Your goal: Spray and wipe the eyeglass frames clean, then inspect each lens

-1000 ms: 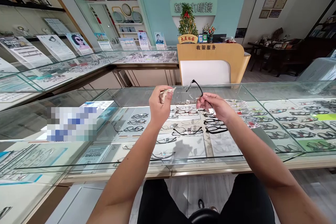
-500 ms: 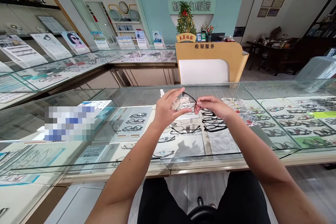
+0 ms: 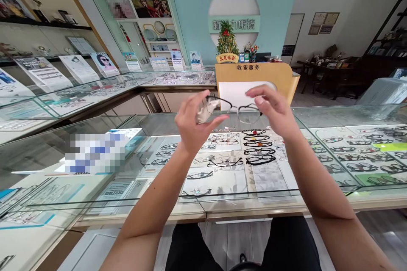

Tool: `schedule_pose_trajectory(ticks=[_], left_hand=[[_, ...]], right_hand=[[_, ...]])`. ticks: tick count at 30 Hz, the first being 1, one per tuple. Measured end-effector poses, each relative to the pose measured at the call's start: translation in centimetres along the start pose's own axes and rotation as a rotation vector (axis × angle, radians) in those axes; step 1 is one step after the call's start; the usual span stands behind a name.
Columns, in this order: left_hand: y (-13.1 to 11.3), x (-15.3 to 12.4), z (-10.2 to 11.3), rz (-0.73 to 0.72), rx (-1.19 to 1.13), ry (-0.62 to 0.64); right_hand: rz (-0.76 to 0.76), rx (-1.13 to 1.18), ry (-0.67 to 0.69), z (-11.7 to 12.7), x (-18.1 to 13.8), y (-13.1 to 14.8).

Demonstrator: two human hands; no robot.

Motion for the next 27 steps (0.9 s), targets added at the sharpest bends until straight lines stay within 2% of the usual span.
schedule_pose_trajectory(ticks=[2, 5, 7, 9, 12, 15, 21, 27], left_hand=[[-1.5, 2.0, 0.4, -0.066, -0.032, -0.116], [-4.2, 4.5, 0.6, -0.158, -0.069, -0.286], [-5.7, 5.4, 0.7, -0.213, -0.094, -0.385], [-6.7, 5.7, 0.8, -0.208, -0.124, -0.45], [-6.8, 5.7, 0.9, -0.138, -0.132, -0.455], [-6.5, 5.5, 1.1, -0.128, -0.103, -0.433], [-5.9, 5.3, 1.1, -0.058, -0.094, -0.355], [-5.4, 5.5, 0.8, -0.002, -0.067, -0.313]], right_hand=[[0.177, -0.173, -0.143, 1.1, 1.0, 2.3], [0.355, -0.325, -0.238, 1.5, 1.8, 5.1], [0.424, -0.371, -0.305, 1.2, 1.9, 6.2], [0.436, -0.411, -0.336, 0.7, 2.0, 6.5], [0.471, -0.464, -0.365, 0.1, 1.9, 6.0], [0.492, -0.522, -0.402, -0.1, 1.8, 5.4], [0.423, -0.535, -0.431, -0.3, 1.9, 5.1], [0.346, -0.513, -0.4, -0.2, 2.2, 4.3]])
Point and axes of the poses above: each hand's wrist, its own x-axis towards the middle knuckle, its own z-axis out of the back of the hand, y = z × x, the point moved 3 cm from there along x, towards the middle knuckle, and after that the axes turned 8 degrees about z, right-handed, at the moved point
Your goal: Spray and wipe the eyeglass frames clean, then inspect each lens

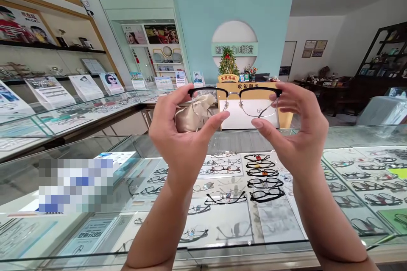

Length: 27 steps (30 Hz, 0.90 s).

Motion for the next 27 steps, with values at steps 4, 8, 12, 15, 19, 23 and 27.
schedule_pose_trajectory(ticks=[4, 8, 12, 15, 19, 23, 27], left_hand=[[0.2, 0.0, -0.2, 0.015, 0.018, 0.024], [0.1, -0.2, -0.1, 0.03, -0.033, 0.066], [-0.1, -0.1, 0.2, -0.008, 0.013, 0.074], [-0.1, 0.2, 0.2, -0.053, 0.046, 0.1], [-0.2, 0.4, 0.0, -0.089, 0.029, 0.102], [-0.8, 0.3, -0.2, -0.109, -0.005, 0.066], [-1.1, 0.2, -0.1, -0.066, 0.003, 0.048]], right_hand=[[-0.059, 0.008, 0.037, -0.1, -0.1, -0.4], [-0.119, 0.011, 0.053, -0.1, -0.2, -0.2], [-0.161, 0.031, 0.058, -0.1, -0.2, -0.4], [-0.16, 0.044, 0.044, 0.1, 0.0, -0.9], [-0.141, 0.051, 0.01, 0.6, 0.2, -1.7], [-0.157, 0.047, -0.001, 0.9, 0.3, -1.9], [-0.16, 0.032, -0.002, 1.0, 0.3, -2.0]])
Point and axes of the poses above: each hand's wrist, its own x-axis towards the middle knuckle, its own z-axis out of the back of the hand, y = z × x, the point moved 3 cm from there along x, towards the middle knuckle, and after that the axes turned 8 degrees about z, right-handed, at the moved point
